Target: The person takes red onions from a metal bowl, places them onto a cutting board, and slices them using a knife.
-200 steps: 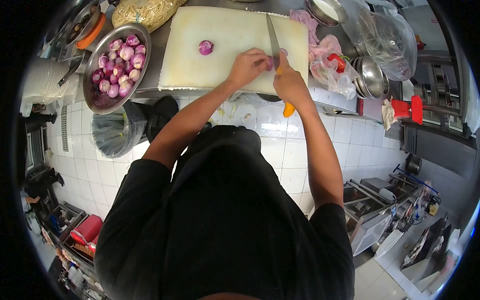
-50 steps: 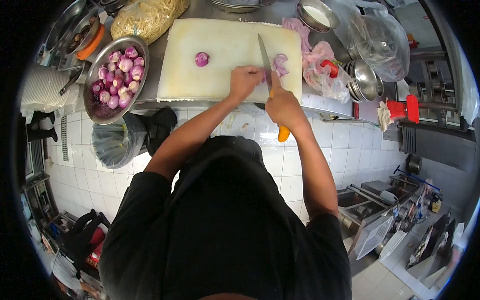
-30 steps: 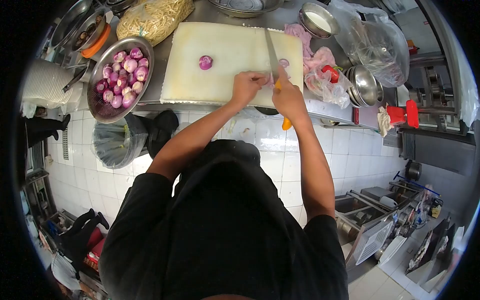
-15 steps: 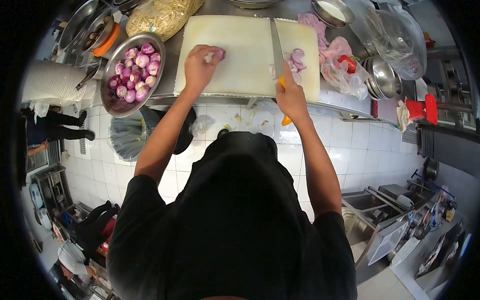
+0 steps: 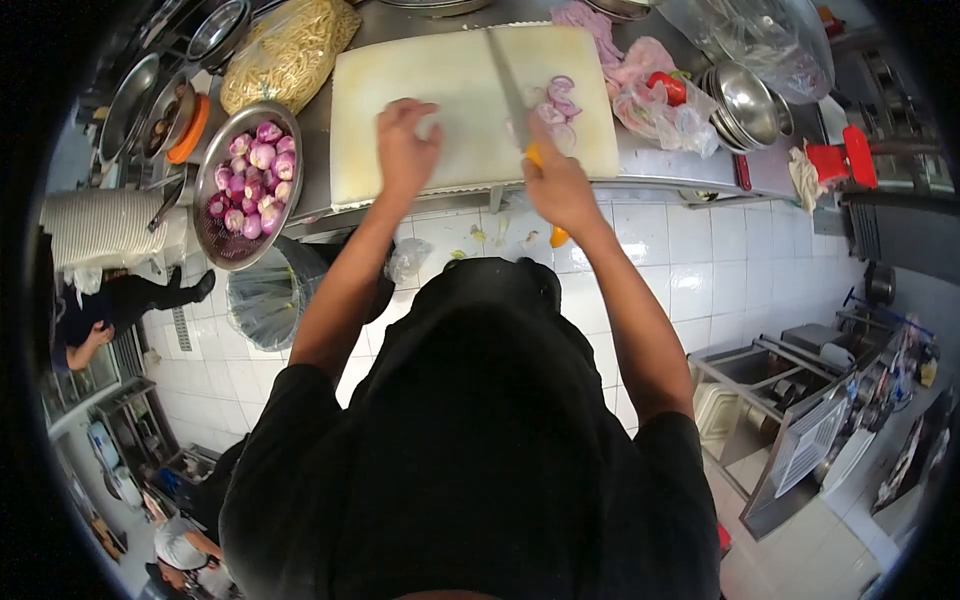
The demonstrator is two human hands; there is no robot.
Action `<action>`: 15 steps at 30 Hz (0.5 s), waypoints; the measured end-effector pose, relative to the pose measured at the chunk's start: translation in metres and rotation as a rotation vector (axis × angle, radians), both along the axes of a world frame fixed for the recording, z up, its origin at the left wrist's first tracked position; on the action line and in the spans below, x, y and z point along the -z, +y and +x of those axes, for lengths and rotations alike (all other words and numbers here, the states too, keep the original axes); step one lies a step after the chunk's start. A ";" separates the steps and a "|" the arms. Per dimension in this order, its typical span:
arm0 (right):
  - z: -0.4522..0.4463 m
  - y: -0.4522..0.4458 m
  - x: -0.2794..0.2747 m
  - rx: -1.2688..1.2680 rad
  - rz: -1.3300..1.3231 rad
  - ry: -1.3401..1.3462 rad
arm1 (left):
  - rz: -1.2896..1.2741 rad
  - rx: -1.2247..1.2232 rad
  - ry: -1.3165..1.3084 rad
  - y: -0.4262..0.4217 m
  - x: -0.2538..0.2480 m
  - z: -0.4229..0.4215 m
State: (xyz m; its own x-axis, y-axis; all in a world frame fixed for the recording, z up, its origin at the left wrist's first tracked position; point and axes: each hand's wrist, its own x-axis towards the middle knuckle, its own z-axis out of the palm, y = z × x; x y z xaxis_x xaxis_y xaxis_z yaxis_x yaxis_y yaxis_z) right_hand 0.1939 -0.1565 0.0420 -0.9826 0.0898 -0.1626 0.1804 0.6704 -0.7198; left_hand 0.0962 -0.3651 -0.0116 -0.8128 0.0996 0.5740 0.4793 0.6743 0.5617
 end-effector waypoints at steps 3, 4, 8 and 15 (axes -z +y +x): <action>0.002 -0.010 0.017 -0.038 0.000 0.009 | 0.032 -0.056 -0.099 -0.028 0.007 -0.017; 0.002 -0.011 0.017 -0.043 -0.012 0.004 | 0.023 -0.060 -0.093 -0.032 0.005 -0.021; 0.003 0.003 0.014 0.009 -0.029 -0.053 | 0.145 0.045 -0.255 -0.032 0.019 -0.029; -0.013 0.035 0.011 0.022 0.190 -0.009 | 0.166 0.311 -0.243 0.047 0.035 -0.010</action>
State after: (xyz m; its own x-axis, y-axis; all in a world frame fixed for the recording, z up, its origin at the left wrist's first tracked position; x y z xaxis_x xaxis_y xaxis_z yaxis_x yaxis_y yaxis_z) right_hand 0.1805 -0.1218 0.0310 -0.9785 0.1416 -0.1497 0.2028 0.7901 -0.5785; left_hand 0.0864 -0.3178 -0.0463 -0.8721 0.2841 0.3984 0.4861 0.4095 0.7720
